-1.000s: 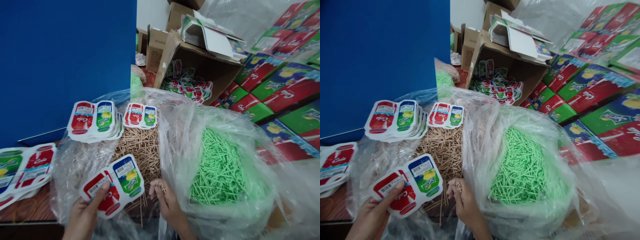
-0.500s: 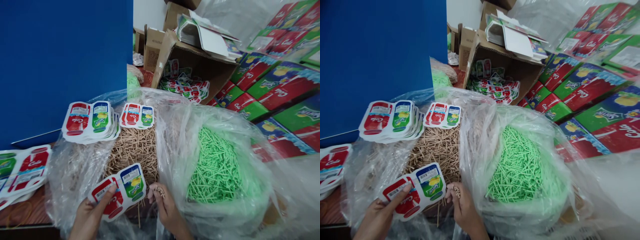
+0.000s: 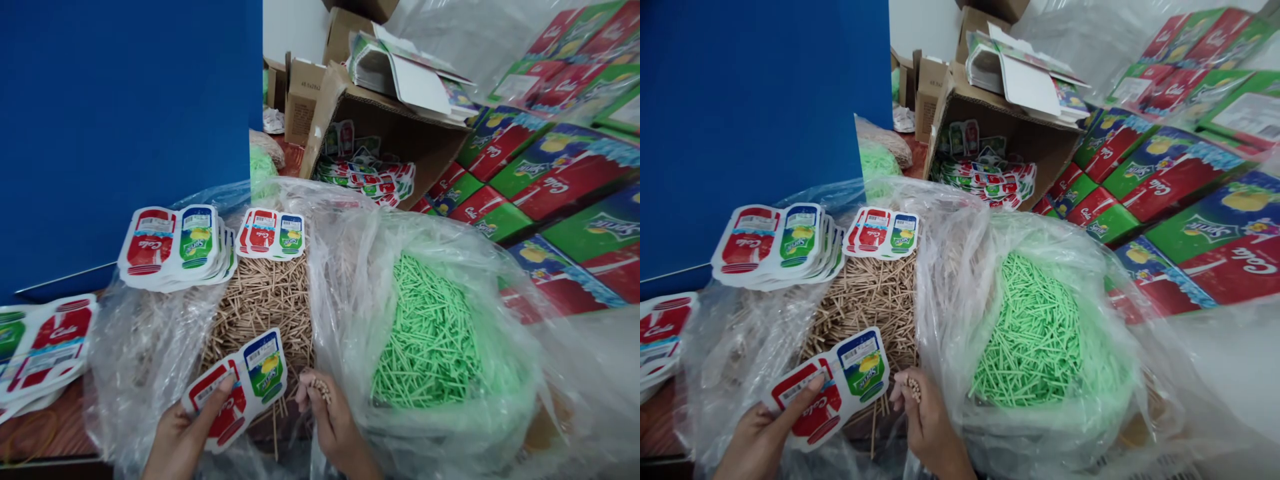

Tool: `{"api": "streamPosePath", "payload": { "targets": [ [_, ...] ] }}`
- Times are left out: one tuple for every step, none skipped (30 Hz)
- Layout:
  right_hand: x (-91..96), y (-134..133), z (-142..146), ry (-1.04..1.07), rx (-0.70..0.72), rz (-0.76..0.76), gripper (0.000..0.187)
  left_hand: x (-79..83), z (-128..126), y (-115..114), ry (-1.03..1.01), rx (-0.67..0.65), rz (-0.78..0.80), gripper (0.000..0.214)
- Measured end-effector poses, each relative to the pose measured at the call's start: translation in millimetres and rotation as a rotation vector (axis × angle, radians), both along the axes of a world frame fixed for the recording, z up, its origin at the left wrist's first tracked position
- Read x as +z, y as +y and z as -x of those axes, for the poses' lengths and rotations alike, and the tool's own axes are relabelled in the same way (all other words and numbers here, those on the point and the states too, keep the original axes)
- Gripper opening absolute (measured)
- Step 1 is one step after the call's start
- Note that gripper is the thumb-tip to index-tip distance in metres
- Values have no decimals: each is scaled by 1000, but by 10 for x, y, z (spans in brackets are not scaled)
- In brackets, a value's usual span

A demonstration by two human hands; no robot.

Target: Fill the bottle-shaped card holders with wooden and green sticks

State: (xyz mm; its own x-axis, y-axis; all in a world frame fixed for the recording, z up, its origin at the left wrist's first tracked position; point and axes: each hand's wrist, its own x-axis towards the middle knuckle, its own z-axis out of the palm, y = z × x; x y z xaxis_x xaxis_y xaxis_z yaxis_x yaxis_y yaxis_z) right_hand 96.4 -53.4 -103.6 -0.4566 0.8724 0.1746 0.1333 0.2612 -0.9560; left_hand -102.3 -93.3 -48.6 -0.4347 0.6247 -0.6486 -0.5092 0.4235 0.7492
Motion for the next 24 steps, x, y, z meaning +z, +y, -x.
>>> {"api": "streamPosePath", "payload": {
  "targets": [
    [-2,-2,-1,1,-1,-8,23,-3,2,2,3,0,-1,34],
    [-2,-3,-2,0,0,-15,23,-6,3,2,8,-1,-1,33],
    [-1,-3,-2,0,1,-24,23,-9,5,1,11,-3,1,33],
    [1,-3,-2,3,5,-34,23,-12,7,-2,9,-6,3,32],
    [5,-2,-2,8,10,-44,23,-14,9,-5,8,-10,1,32],
    [9,0,-2,11,13,-54,23,-14,10,-8,9,-16,-4,32],
    [13,0,-3,7,13,-59,23,-11,10,-11,9,-20,-5,33],
    [16,1,-5,-2,13,-62,23,-5,9,-11,4,-24,-6,34],
    [19,1,-7,-11,11,-65,23,5,6,-10,-1,-26,-3,35],
    [21,0,-9,-21,12,-64,23,16,1,-7,-4,-30,1,35],
    [23,-1,-12,-27,11,-63,23,26,-5,-2,-3,-36,5,35],
    [23,-2,-15,-29,11,-63,23,34,-12,4,2,-45,4,34],
    [24,-3,-18,-28,13,-63,23,38,-19,10,15,-55,-3,33],
    [24,-4,-21,-27,15,-62,23,38,-27,18,32,-65,-12,32],
    [24,-5,-24,-29,18,-59,23,34,-34,25,43,-71,-18,32],
    [23,-6,-26,-32,21,-56,23,27,-40,33,46,-73,-20,31],
    [22,-8,-29,-37,25,-51,23,19,-44,40,42,-74,-18,31],
    [21,-8,-31,-43,26,-47,24,13,-48,48,36,-77,-19,31],
    [19,-9,-33,-47,28,-44,24,9,-49,56,31,-86,-23,32],
    [17,-8,-33,-51,28,-41,24,8,-49,63,25,-101,-34,32],
    [14,-8,-33,-52,27,-43,24,11,-47,71,18,-119,-50,33],
    [13,-7,-31,-53,26,-47,24,15,-44,78,8,-137,-64,33],
    [12,-6,-28,-52,27,-52,24,19,-38,85,-4,-152,-73,32],
    [11,-5,-25,-46,30,-59,24,23,-31,91,-13,-165,-78,30]
  ]
}}
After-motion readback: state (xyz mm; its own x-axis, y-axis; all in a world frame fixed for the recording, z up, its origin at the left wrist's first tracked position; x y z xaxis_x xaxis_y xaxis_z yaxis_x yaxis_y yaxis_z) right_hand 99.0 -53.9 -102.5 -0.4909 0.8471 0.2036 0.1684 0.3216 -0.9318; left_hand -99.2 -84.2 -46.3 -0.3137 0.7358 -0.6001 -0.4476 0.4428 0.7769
